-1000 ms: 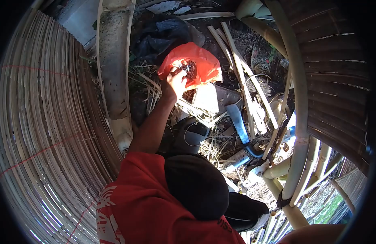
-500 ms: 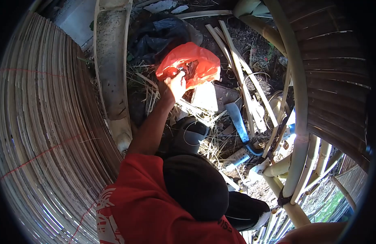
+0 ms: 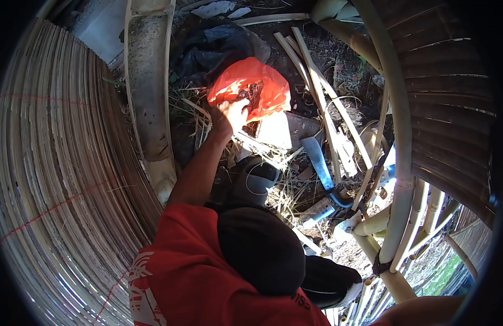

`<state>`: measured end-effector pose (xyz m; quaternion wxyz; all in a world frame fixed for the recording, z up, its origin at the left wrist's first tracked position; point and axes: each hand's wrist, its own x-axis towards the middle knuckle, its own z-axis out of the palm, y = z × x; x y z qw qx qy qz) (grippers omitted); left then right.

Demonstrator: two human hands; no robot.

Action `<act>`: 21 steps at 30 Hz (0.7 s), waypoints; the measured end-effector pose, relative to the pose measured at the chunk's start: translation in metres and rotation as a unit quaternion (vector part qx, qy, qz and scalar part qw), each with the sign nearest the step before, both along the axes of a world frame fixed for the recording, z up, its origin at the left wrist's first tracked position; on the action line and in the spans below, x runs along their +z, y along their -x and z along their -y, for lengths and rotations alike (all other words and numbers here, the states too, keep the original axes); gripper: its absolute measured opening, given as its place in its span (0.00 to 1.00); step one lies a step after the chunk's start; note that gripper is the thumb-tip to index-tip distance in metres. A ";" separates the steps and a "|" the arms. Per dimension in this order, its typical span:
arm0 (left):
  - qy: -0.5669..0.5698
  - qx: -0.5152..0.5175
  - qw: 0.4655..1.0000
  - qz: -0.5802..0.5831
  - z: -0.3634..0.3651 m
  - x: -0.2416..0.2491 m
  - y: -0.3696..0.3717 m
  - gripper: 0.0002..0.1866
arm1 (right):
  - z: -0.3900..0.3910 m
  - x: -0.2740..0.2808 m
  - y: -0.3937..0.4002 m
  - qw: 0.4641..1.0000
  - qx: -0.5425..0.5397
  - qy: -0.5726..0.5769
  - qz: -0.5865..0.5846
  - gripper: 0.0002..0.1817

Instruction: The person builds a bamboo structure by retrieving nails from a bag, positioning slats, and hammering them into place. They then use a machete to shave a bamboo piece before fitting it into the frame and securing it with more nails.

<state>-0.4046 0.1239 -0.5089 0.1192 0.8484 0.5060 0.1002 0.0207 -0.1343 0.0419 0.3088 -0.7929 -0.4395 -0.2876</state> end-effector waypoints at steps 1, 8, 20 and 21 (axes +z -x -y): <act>0.039 0.008 0.999 -0.016 -0.002 0.006 -0.003 0.12 | -0.002 -0.002 0.003 1.000 0.009 0.003 0.009 0.44; 0.016 0.020 0.999 -0.047 -0.003 -0.015 -0.015 0.10 | -0.007 -0.005 0.006 0.999 0.044 -0.006 0.002 0.45; 0.002 -0.021 0.781 0.624 0.002 0.262 -0.118 0.09 | -0.002 -0.011 0.011 0.983 0.061 -0.117 -0.128 0.42; -0.030 -0.086 0.762 0.641 0.005 0.301 -0.134 0.08 | -0.004 -0.012 0.012 0.976 0.078 -0.148 -0.136 0.43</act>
